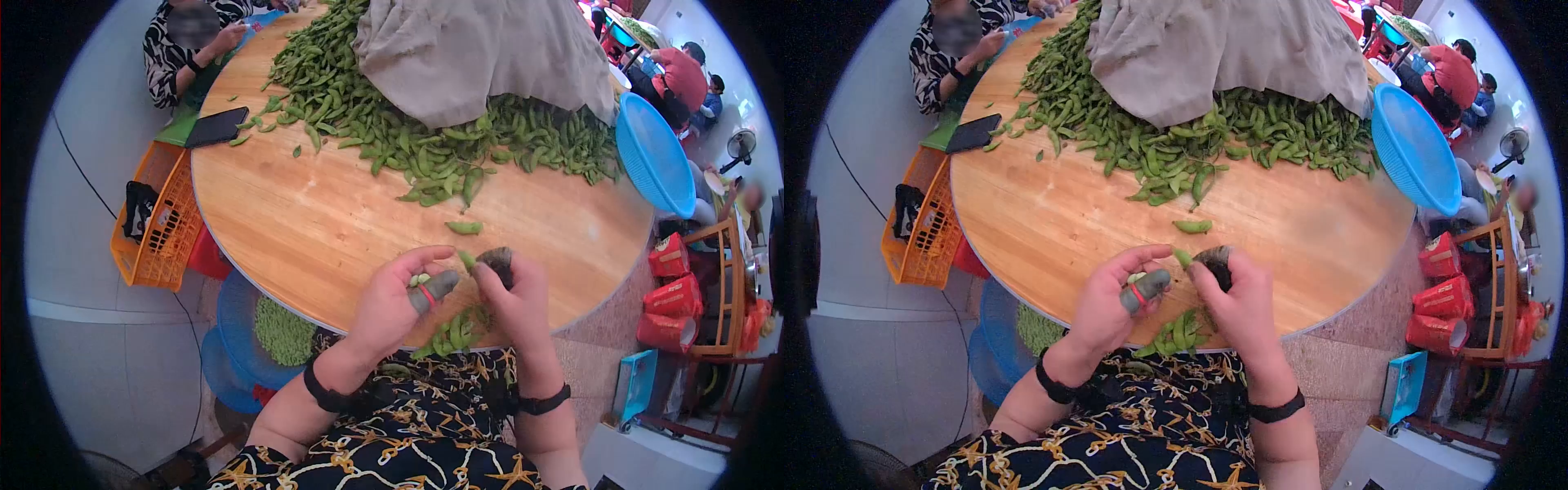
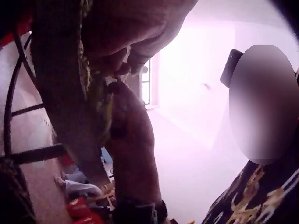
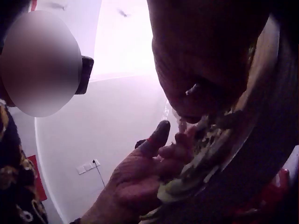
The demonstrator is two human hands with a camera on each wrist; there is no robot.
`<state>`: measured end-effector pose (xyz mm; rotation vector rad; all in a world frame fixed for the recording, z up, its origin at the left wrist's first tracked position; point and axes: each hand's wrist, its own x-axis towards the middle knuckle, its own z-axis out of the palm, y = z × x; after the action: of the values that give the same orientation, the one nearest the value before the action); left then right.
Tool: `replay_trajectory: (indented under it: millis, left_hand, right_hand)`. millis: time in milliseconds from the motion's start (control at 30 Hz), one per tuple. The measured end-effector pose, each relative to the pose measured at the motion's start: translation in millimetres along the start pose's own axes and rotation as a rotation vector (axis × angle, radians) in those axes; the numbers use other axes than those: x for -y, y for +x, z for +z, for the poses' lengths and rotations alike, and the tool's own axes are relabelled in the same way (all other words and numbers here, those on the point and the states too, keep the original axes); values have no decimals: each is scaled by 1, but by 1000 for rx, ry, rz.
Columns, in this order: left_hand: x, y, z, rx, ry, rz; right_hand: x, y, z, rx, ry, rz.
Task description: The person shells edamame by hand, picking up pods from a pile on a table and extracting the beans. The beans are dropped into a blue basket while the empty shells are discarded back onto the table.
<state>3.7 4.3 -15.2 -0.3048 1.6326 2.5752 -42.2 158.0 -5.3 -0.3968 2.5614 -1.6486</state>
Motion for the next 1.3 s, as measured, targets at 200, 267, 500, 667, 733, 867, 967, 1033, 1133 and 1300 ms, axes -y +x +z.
replay_trajectory:
  millis: [200, 267, 500, 667, 733, 867, 967, 1033, 1133, 1300]
  left_hand:
    - [0, 6, -2, 32, -336, -74]
    - [6, 7, -3, 10, -271, 6]
    - [12, 9, -5, -21, 66, 146]
    - [1, 11, -5, 165, -19, 118]
    - [-7, 9, -8, 309, -184, -26]
    - [-4, 13, -7, 337, -397, -106]
    - [5, 12, -3, 147, -161, 80]
    - [14, 15, -9, 66, 96, 141]
    - [2, 9, -4, -19, 309, 299]
    - [8, 12, -13, -62, -17, 183]
  right_hand:
    - [14, -14, -2, 344, 578, 310]
    - [17, -17, -3, 377, 645, 345]
    - [12, -12, -8, 493, 661, 378]
    - [12, -14, -3, 430, 791, 458]
    - [10, -16, -3, 465, 934, 592]
    - [14, -10, -1, 472, 1011, 552]
    - [16, -9, 7, 322, 522, 372]
    - [17, -9, 13, 232, 290, 234]
    - [10, -2, 17, 283, 698, 396]
    - [11, 13, 11, 240, 387, 294]
